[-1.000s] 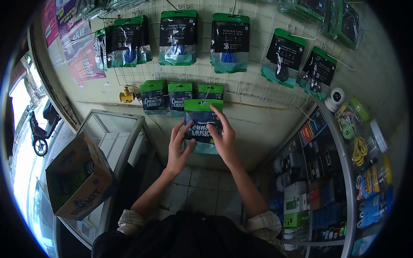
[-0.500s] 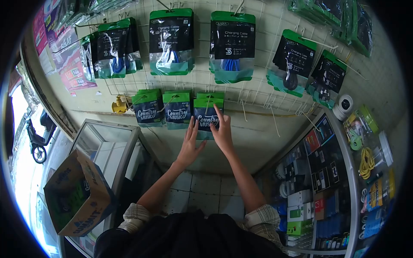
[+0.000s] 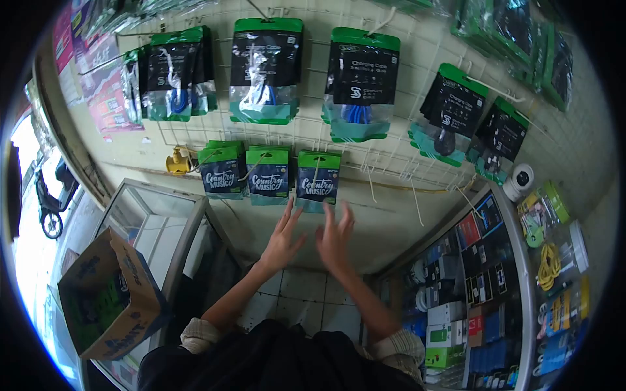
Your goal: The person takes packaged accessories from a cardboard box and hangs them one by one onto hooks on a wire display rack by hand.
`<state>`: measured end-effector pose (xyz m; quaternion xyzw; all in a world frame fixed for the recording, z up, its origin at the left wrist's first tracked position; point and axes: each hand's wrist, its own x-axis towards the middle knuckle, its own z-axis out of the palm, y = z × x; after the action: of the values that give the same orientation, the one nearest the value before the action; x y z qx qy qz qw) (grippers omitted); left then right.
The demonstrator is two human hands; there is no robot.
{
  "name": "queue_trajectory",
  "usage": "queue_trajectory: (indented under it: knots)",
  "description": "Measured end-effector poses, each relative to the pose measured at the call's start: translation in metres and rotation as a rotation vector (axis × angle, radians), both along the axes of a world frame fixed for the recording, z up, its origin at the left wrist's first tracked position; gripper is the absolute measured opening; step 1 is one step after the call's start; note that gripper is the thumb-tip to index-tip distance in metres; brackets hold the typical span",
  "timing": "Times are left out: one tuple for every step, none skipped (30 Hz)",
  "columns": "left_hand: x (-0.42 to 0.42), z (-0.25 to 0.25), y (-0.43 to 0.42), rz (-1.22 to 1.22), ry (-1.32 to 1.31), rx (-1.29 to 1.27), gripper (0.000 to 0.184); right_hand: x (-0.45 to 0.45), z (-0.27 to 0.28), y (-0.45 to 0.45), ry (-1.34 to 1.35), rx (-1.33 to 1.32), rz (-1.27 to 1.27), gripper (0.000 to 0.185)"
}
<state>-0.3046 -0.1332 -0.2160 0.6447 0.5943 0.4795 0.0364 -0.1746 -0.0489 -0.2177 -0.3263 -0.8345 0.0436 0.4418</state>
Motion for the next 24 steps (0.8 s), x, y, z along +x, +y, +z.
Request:
queue_trajectory:
  knots:
    - [0.002, 0.005, -0.018, -0.011, -0.030, 0.016, 0.067, 0.005, -0.010, -0.021, -0.045, -0.027, 0.083, 0.061]
    - [0.004, 0.010, -0.035, -0.016, -0.055, 0.034, 0.061, 0.008, -0.021, -0.042, -0.089, -0.051, 0.172, 0.057]
    - [0.006, 0.016, -0.051, 0.022, -0.055, 0.043, 0.061, 0.009, -0.031, -0.060, -0.137, -0.108, 0.265, 0.056]
    - [0.008, 0.020, -0.069, 0.043, -0.101, 0.041, 0.055, 0.005, -0.035, -0.073, -0.185, -0.166, 0.366, 0.054]
    - [0.007, 0.026, -0.088, 0.073, -0.143, 0.033, 0.050, -0.005, -0.035, -0.081, -0.184, -0.164, 0.422, 0.054]
    - [0.003, 0.035, -0.107, 0.137, -0.137, 0.026, 0.050, -0.015, -0.034, -0.095, -0.161, -0.208, 0.524, 0.051]
    - [-0.002, 0.044, -0.128, 0.153, -0.138, 0.048, 0.047, -0.024, -0.032, -0.111, -0.144, -0.256, 0.633, 0.048]
    - [-0.006, 0.056, -0.148, 0.176, -0.137, 0.072, 0.045, -0.037, -0.023, -0.124, -0.152, -0.265, 0.712, 0.048]
    - [-0.013, 0.068, -0.171, 0.259, -0.133, 0.062, 0.045, -0.056, -0.007, -0.135, -0.071, -0.278, 0.810, 0.044]
    - [-0.021, 0.082, -0.195, 0.323, -0.078, 0.098, 0.043, -0.075, 0.009, -0.149, 0.015, -0.298, 0.901, 0.040]
    - [-0.028, 0.094, -0.220, 0.385, -0.022, 0.134, 0.041, -0.091, 0.025, -0.165, 0.011, -0.312, 0.975, 0.040]
    - [-0.034, 0.104, -0.244, 0.471, -0.020, 0.155, 0.039, -0.107, 0.043, -0.177, 0.064, -0.266, 1.079, 0.038]
    - [-0.039, 0.117, -0.266, 0.560, 0.024, 0.170, 0.035, -0.123, 0.060, -0.190, 0.117, -0.216, 1.175, 0.035]
    - [-0.050, 0.122, -0.288, 0.633, 0.058, 0.174, 0.037, -0.139, 0.075, -0.204, 0.107, -0.218, 1.222, 0.035]
    - [-0.061, 0.127, -0.309, 0.697, 0.090, 0.174, 0.039, -0.155, 0.090, -0.220, 0.120, -0.194, 1.307, 0.034]
    - [-0.075, 0.129, -0.327, 0.752, 0.081, 0.151, 0.036, -0.172, 0.101, -0.234, 0.137, -0.171, 1.385, 0.034]
    - [-0.092, 0.128, -0.344, 0.806, 0.073, 0.126, 0.034, -0.191, 0.109, -0.249, 0.061, -0.168, 1.435, 0.032]
    - [-0.113, 0.121, -0.360, 0.808, -0.015, 0.079, 0.035, -0.211, 0.114, -0.264, -0.040, -0.169, 1.474, 0.032]
    - [-0.131, 0.109, -0.377, 0.831, -0.009, 0.071, 0.035, -0.229, 0.115, -0.280, -0.136, -0.169, 1.509, 0.031]
    - [-0.154, 0.101, -0.393, 0.837, 0.036, -0.085, 0.039, -0.250, 0.108, -0.294, -0.224, 0.027, 1.457, 0.030]
    - [-0.174, 0.094, -0.408, 0.839, 0.073, -0.238, 0.043, -0.276, 0.090, -0.307, -0.358, 0.136, 1.437, 0.034]
    - [-0.187, 0.087, -0.421, 0.853, 0.071, -0.235, 0.043, -0.291, 0.085, -0.320, -0.619, 0.205, 1.385, 0.038]
    - [-0.200, 0.078, -0.431, 0.875, 0.157, -0.430, 0.045, -0.306, 0.080, -0.332, -0.879, 0.272, 1.313, 0.043]
    - [-0.213, 0.070, -0.439, 0.886, 0.242, -0.623, 0.047, -0.326, 0.062, -0.342, -1.022, 0.317, 1.265, 0.047]
